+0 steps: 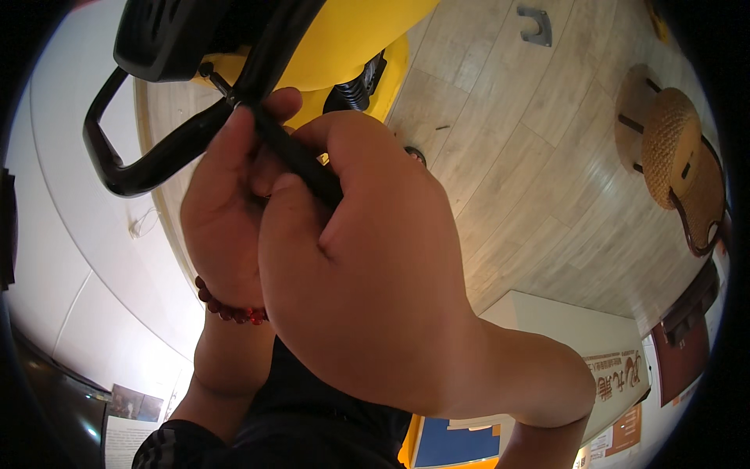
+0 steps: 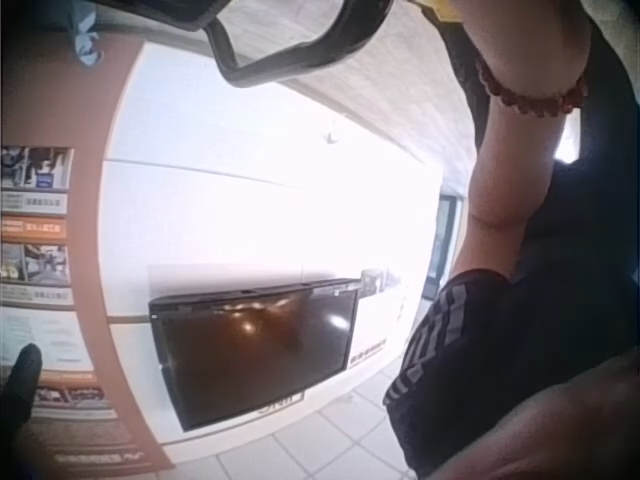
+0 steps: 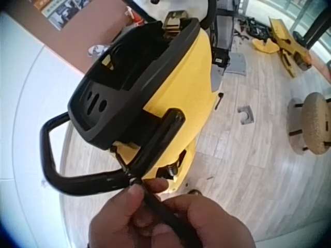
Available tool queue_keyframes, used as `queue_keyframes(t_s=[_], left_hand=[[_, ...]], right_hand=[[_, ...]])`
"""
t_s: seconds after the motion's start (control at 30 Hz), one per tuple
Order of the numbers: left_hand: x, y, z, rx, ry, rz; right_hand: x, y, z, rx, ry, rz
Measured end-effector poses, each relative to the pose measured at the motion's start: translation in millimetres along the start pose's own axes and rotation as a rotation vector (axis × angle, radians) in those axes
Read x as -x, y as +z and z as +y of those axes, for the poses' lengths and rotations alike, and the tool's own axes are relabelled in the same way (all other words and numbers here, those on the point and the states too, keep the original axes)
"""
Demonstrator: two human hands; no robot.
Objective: The recorder is removing and reinstalling plastic fairing panels on a yellow motorcycle using a screwdriver.
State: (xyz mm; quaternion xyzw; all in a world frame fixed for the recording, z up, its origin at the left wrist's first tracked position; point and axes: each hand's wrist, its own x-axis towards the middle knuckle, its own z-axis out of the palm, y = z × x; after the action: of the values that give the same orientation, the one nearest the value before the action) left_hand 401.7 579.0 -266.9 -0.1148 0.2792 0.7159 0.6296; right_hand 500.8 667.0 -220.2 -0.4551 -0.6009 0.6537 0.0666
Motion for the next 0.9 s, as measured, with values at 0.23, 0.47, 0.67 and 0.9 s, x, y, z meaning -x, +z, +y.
queue_keyframes(t_s=[0.23,0.47,0.67,0.9], left_hand=[[1.3,24.6,-5.5,-0.130,0.078,0.414],[-1.8,16.6,-8.1,-0.095,0.109,0.362],[-5.8,20.1,-7.4,-0.158,0.104,0.303],[-2.5,24.5,-1.4,-0.185,0.065,0.266]], right_hand=[[-11.1,-13.7,-21.2,-0.176,0.470,-0.195],[-10.1,-24.5,-16.7,0.114,0.148,-0.154],[-3.7,-22.1,-1.6,0.807,-0.362,-0.119],[-9.9,-22.4,-12.0,-0.319,0.489,-0.256]])
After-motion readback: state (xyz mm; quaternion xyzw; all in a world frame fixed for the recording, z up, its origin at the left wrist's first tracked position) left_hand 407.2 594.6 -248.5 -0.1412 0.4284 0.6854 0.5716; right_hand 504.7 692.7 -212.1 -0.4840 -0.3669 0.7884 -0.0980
